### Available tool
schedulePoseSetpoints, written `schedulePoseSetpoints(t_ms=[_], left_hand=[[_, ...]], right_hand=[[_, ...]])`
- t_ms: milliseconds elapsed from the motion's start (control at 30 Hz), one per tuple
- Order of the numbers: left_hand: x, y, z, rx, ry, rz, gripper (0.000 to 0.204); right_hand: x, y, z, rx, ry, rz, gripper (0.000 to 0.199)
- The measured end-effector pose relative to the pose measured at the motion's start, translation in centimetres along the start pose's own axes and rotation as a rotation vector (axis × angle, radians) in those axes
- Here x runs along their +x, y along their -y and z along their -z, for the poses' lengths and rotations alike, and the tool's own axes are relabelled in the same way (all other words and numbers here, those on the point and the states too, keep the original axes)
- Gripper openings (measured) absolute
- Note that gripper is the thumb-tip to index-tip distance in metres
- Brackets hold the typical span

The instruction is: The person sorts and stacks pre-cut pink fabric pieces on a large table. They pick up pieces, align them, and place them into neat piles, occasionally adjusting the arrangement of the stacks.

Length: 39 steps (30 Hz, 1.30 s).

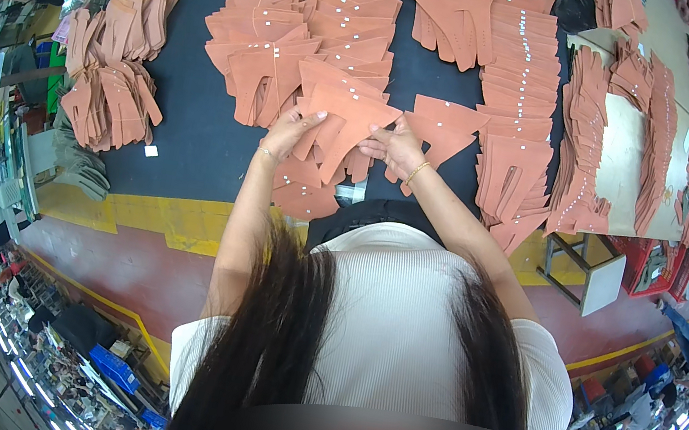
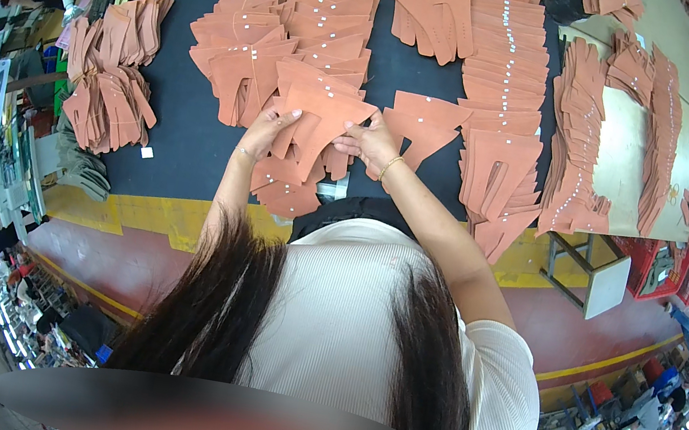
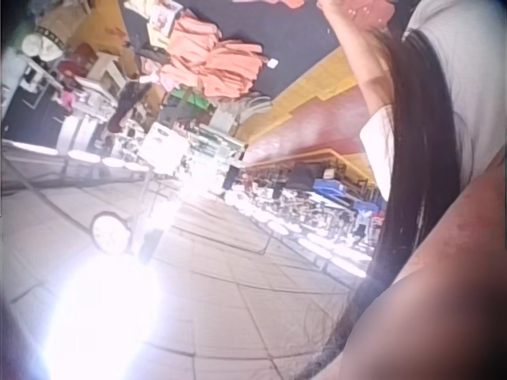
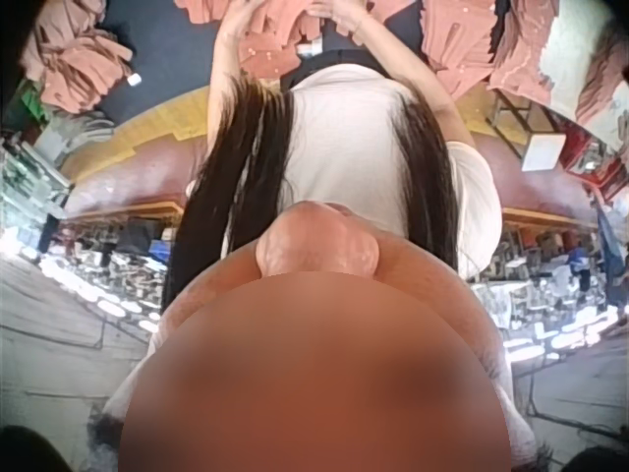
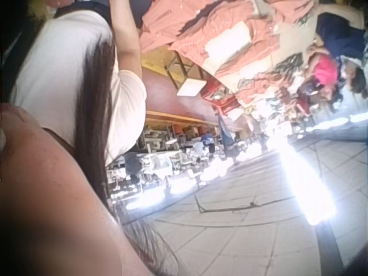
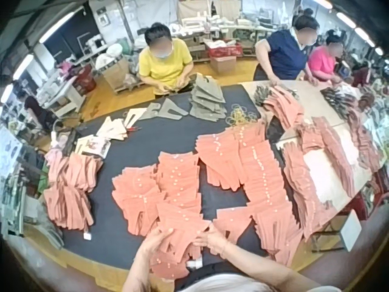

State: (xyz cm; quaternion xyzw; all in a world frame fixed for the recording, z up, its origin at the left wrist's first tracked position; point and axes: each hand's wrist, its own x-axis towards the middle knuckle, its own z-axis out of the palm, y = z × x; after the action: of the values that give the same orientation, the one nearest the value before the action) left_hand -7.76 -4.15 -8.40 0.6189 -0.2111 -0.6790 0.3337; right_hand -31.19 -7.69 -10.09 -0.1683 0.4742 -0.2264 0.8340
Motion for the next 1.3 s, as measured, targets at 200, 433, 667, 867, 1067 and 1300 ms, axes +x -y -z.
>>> schedulePoseSetpoints(t_ms=[200, 433, 667, 867, 1067, 1300], left_hand=[[0.7, -0.2, 0.5, 0.064, 0.036, 0.031, 0.034], [-0.7, -0.1, -0.4, 0.137, 0.049, -0.147, 0.037], [-2.1, -0.4, -0.6, 0.273, 0.089, -0.193, 0.042], [-4.0, -0.5, -0.3, 0.215, -0.069, -0.293, 0.061], [-5.2, -1.1, 1.2, -0.126, 0.012, -0.246, 0.059], [-4.7, -0.2, 1.7, -0.1, -0.013, -0.205, 0.057]], right_hand=[[-0.2, 0.2, -0.7, -0.167, -0.053, 0.031, 0.046], [-0.7, 2.5, 0.9, -1.036, -0.352, 0.706, 0.042], [0.3, 5.1, 0.1, -1.185, -0.04, 0.708, 0.023], [-3.5, 7.4, -1.5, -1.096, 0.032, 0.832, 0.016], [-10.6, 15.2, -1.6, -1.57, 0.046, 0.933, 0.015], [-7.0, 24.5, 0.6, -1.845, 0.181, 0.803, 0.015]])
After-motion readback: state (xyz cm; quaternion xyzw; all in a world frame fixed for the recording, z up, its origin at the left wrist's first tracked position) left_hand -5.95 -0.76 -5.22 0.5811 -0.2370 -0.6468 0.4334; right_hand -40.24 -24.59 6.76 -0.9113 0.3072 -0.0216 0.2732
